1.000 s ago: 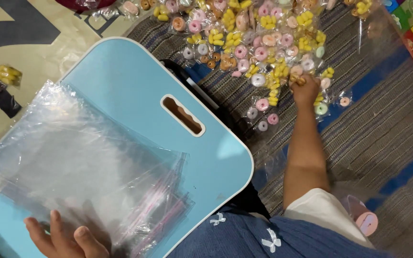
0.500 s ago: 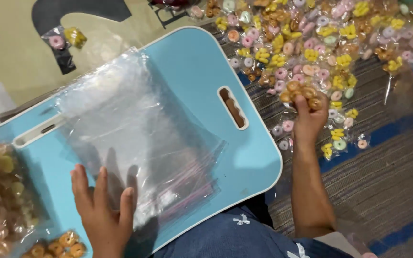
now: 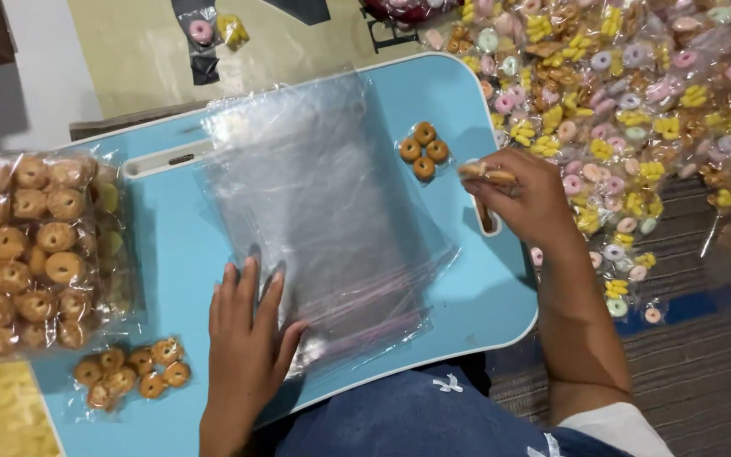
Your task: The person picks up ring-shaped cookies from a pile and places them inside clear plastic bags on a blue table.
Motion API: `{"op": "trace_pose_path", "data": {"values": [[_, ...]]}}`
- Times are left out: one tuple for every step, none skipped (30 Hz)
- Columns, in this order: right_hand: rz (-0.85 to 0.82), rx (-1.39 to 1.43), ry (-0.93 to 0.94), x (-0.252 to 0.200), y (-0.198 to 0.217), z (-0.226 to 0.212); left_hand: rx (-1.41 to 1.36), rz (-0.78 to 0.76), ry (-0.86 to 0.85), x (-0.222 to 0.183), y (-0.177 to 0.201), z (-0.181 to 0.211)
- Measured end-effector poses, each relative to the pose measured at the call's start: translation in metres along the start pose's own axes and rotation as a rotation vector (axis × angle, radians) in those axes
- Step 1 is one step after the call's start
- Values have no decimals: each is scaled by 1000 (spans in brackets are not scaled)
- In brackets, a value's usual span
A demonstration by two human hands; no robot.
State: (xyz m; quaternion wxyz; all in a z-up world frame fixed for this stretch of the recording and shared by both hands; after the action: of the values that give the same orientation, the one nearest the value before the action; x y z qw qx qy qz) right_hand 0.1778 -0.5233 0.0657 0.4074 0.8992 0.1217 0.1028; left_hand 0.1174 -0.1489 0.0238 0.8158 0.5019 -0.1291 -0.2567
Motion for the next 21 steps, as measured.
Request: {"op": "trace_pose_path", "data": {"values": [[-2, 129, -264, -4, -5, 24, -2, 2, -21, 2, 1, 0], [-5, 261, -526, -12, -11, 46, -5, 3, -42, 4, 2, 0], [2, 257, -531, -11, -14, 47, -7, 3, -51, 4, 1, 0], [23, 389, -555, -12, -19, 51, 1, 1, -49, 4, 0, -2], [39, 519, -577, -11, -24, 55, 5, 0, -42, 4, -1, -2], [41, 514, -581, -13, -25, 55, 0, 0, -46, 4, -3, -3], [56, 613, -532, -11, -27, 54, -1, 7, -44, 3, -5, -4], [71, 711, -482, -9, -29, 52, -2, 14, -42, 2, -6, -4], [64, 711, -481, -9, -31, 53, -4, 15, -35, 1, -6, -5], [84, 745, -501, -10, -32, 55, -5, 15, -34, 1, -6, -5], [104, 779, -520, -11, -33, 58, -6, 15, -33, 1, -6, -5], [98, 780, -519, -14, -38, 65, -7, 16, -27, 0, -6, -6], [131, 768, -524, -18, -39, 74, -7, 17, -33, 0, -6, -6], [165, 757, -530, -22, -41, 82, -6, 18, -38, 1, -6, -6], [165, 757, -530, -21, -42, 80, -6, 17, -38, 1, -5, -5], [195, 757, -560, -21, -43, 79, -1, 16, -35, 2, -4, -4], [228, 756, -591, -22, -43, 78, 5, 13, -33, 3, -3, -3], [230, 757, -593, -23, -45, 80, 5, 11, -34, 2, -4, -3], [237, 714, -568, -23, -44, 81, 4, 19, -37, 2, -4, -3], [244, 672, -542, -22, -43, 81, 2, 28, -39, 2, -4, -4], [244, 673, -542, -24, -44, 88, 3, 27, -39, 2, -3, -3]]}}
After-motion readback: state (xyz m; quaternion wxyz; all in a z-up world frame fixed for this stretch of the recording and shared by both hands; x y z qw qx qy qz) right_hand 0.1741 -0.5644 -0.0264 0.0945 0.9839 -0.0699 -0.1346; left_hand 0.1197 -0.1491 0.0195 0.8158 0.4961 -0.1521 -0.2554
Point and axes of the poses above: each hand's wrist, its own x-axis towards the middle knuckle, its own y-axis out of the back of the hand, z = x × y, the point moved 7 cm from there along x, towards the middle knuckle, and after that the axes turned 12 degrees about -z, right-handed, at the moved point
